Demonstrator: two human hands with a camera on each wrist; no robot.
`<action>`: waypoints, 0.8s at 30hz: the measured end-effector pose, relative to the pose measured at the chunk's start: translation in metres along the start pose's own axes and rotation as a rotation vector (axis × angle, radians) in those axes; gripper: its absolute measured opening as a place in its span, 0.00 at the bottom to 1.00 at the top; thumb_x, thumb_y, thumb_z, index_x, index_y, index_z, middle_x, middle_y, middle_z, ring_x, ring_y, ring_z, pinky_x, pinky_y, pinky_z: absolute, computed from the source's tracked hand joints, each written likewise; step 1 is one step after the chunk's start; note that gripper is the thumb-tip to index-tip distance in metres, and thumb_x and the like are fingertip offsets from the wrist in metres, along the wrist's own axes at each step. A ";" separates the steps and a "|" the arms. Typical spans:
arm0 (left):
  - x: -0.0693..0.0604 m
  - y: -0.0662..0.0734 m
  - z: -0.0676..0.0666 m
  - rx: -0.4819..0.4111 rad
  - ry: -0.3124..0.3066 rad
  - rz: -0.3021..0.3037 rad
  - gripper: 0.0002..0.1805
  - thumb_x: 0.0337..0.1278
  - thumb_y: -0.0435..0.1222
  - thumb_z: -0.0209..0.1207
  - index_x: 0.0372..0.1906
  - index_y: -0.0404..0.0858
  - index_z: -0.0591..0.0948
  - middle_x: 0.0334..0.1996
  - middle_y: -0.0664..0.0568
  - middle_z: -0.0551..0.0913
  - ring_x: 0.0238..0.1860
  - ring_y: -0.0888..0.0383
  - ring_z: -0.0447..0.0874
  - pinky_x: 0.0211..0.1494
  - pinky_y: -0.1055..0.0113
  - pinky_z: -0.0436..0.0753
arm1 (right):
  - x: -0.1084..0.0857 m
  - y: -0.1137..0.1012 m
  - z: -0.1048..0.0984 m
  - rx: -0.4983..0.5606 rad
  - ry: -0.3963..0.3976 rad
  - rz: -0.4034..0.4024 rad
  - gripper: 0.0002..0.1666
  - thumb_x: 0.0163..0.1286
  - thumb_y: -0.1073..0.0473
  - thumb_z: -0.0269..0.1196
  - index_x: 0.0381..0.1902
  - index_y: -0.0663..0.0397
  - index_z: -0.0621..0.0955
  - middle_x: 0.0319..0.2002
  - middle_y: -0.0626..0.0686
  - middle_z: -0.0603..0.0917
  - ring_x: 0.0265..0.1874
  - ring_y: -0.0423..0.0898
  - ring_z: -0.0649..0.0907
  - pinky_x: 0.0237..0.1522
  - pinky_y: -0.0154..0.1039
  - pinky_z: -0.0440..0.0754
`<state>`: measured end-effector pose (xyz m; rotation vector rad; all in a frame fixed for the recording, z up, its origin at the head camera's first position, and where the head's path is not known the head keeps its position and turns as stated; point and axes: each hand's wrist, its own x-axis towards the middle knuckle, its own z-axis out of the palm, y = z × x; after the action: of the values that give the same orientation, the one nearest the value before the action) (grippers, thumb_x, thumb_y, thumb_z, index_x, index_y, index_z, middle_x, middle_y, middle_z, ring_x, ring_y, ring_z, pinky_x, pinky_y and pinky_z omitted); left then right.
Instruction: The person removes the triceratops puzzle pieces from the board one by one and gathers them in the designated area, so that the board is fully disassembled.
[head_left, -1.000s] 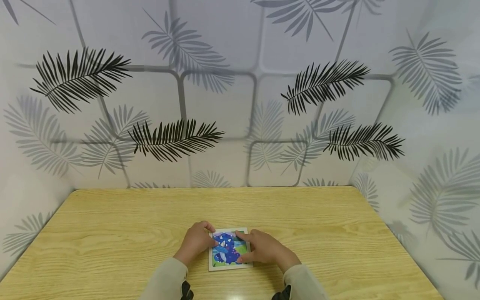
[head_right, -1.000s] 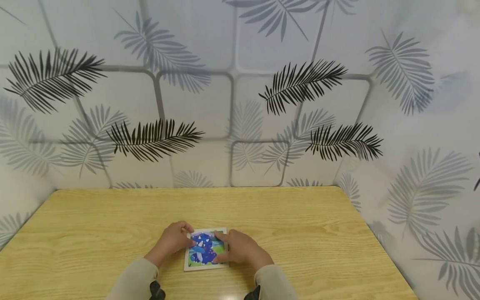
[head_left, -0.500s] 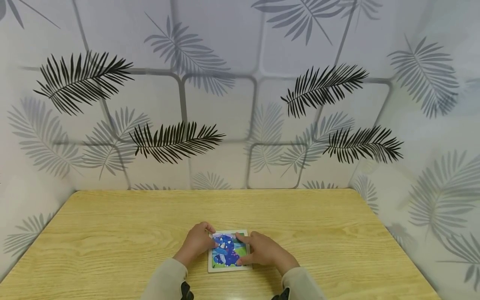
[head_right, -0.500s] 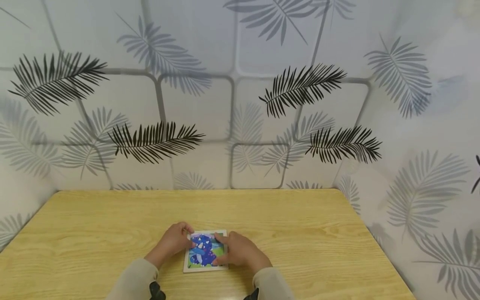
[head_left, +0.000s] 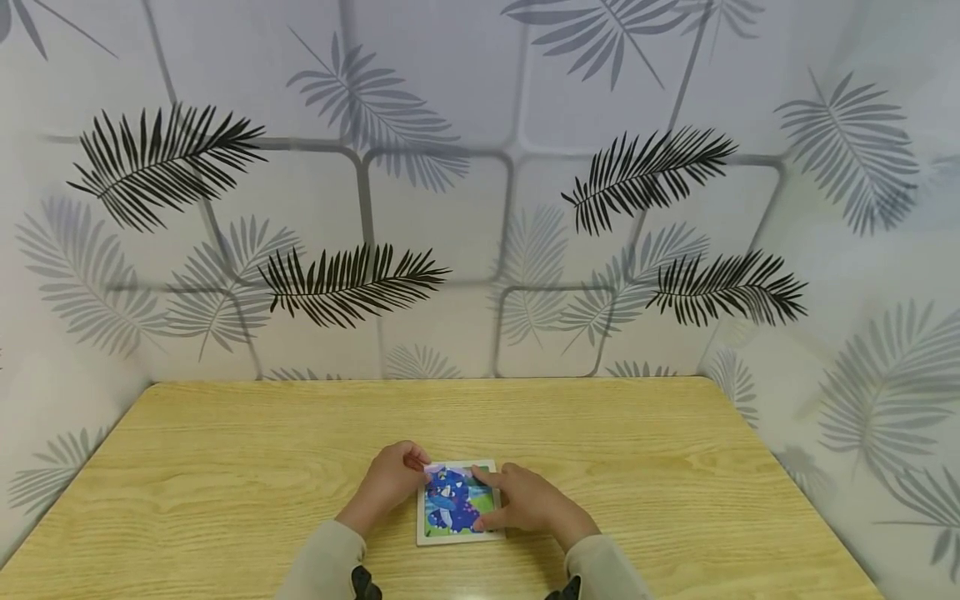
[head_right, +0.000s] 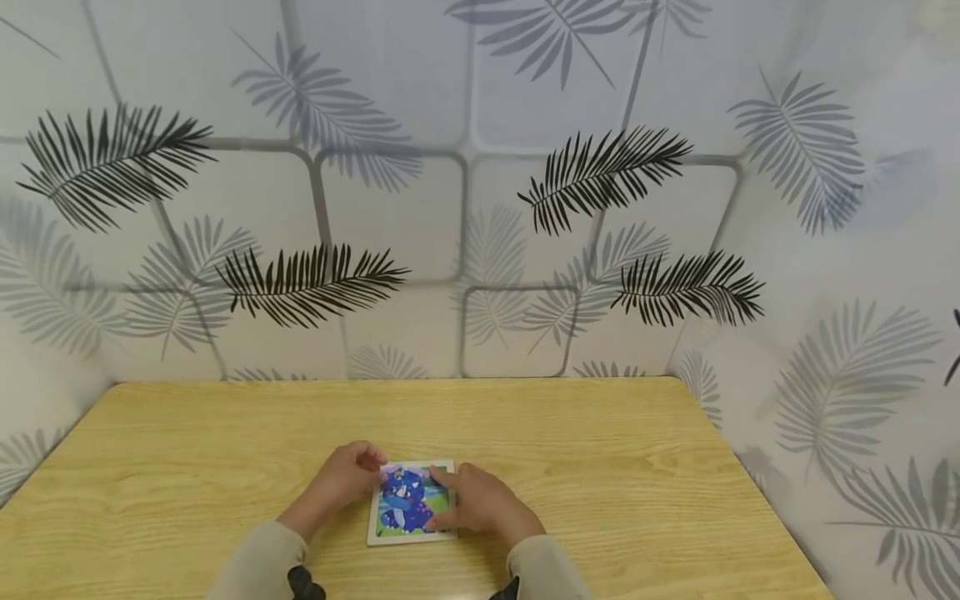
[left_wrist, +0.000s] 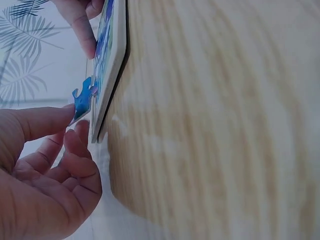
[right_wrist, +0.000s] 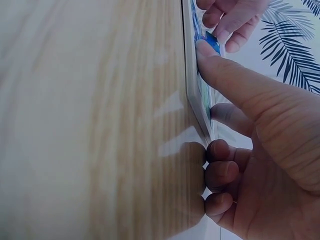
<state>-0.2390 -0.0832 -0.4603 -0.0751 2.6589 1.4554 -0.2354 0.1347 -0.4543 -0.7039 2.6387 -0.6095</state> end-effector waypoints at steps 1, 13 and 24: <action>0.000 0.000 0.000 -0.013 0.001 -0.002 0.07 0.50 0.26 0.63 0.33 0.35 0.78 0.29 0.50 0.75 0.32 0.56 0.72 0.35 0.66 0.75 | 0.000 0.001 0.000 0.001 0.003 -0.007 0.46 0.54 0.40 0.69 0.68 0.47 0.68 0.30 0.48 0.68 0.26 0.42 0.66 0.31 0.35 0.64; 0.000 -0.004 -0.005 -0.141 0.003 -0.043 0.05 0.51 0.25 0.62 0.33 0.34 0.78 0.28 0.50 0.76 0.31 0.56 0.72 0.32 0.68 0.74 | -0.001 0.001 0.000 0.004 0.011 -0.028 0.46 0.55 0.41 0.69 0.68 0.48 0.67 0.28 0.49 0.66 0.24 0.41 0.63 0.27 0.34 0.61; -0.003 -0.019 -0.028 -0.165 0.010 -0.067 0.04 0.52 0.26 0.61 0.34 0.33 0.79 0.29 0.49 0.76 0.32 0.55 0.71 0.34 0.67 0.73 | -0.001 0.001 0.000 0.001 0.015 -0.037 0.47 0.55 0.41 0.69 0.69 0.49 0.67 0.29 0.49 0.67 0.25 0.42 0.63 0.29 0.35 0.61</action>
<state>-0.2365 -0.1169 -0.4612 -0.1842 2.5123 1.6538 -0.2346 0.1363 -0.4546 -0.7517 2.6445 -0.6286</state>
